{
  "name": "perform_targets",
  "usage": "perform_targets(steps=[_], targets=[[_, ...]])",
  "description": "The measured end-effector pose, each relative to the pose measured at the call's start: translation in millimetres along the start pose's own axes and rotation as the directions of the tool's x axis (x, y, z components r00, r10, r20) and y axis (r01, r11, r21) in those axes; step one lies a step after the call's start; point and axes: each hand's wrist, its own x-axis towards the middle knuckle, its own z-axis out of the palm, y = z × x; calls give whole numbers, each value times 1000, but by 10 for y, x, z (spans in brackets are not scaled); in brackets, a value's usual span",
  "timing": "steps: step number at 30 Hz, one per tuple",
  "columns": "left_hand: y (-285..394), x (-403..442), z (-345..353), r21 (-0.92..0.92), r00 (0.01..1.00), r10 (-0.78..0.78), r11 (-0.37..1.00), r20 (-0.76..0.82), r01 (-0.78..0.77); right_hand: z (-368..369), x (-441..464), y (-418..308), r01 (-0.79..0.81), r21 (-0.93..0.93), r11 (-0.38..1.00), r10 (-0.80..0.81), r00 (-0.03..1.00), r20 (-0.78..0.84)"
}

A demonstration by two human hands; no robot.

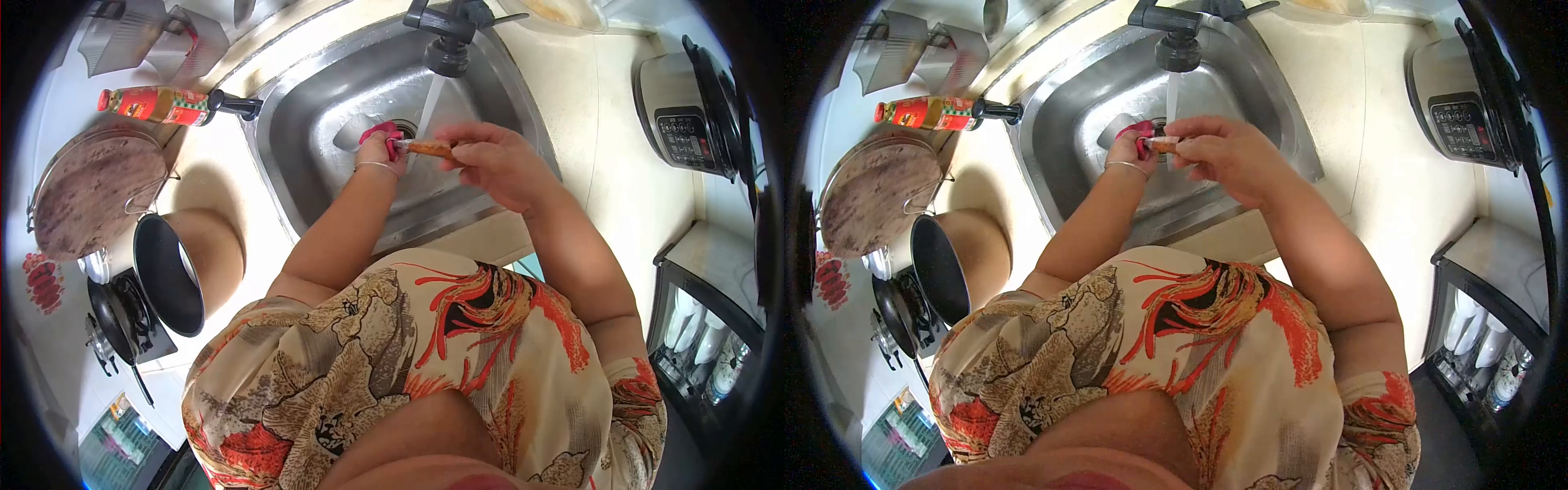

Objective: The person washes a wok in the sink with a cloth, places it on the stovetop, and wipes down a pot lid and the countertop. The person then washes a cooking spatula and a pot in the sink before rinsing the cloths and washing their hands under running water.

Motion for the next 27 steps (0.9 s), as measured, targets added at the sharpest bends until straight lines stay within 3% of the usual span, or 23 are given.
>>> perform_targets(steps=[3,5,6,8,12,14,18,20,21,23,24,26,27], targets=[[121,-26,-150,42,998,33,998,54,-35,-113,153,18,81,-86,993,-89,991,-96],[120,6,-176,26,996,86,996,37,-87,-148,349,49,97,-224,970,-175,916,-360],[107,22,-190,11,989,145,989,18,-145,-205,497,105,95,-225,970,-174,915,-364],[101,98,-136,28,988,150,988,20,-151,-232,747,166,253,-607,754,-538,768,-347],[178,243,11,-27,991,132,991,-36,-133,-30,744,-95,192,-782,593,-559,797,-228],[187,248,74,-46,993,116,992,-19,-117,-71,802,-183,93,-538,838,-273,924,-267],[123,347,167,21,987,138,990,-83,-136,-327,861,-225,17,-499,866,-194,933,-304],[21,481,67,1,985,131,991,-115,-131,-484,825,-257,-203,-793,574,50,976,-214],[-61,547,1,101,983,176,980,-53,-170,-524,802,-204,-201,-796,572,61,977,-203],[-232,565,-47,194,976,216,958,-3,-211,-544,689,-4,-126,-953,275,171,982,-80],[-344,535,-47,210,966,257,944,13,-254,-520,627,76,-120,-954,274,182,981,-71],[-452,451,-48,220,954,299,929,23,-297,-483,526,197,-354,-714,604,442,894,-69],[-474,409,-31,321,965,261,911,40,-260,-545,531,261,-352,-719,599,446,893,-65]])
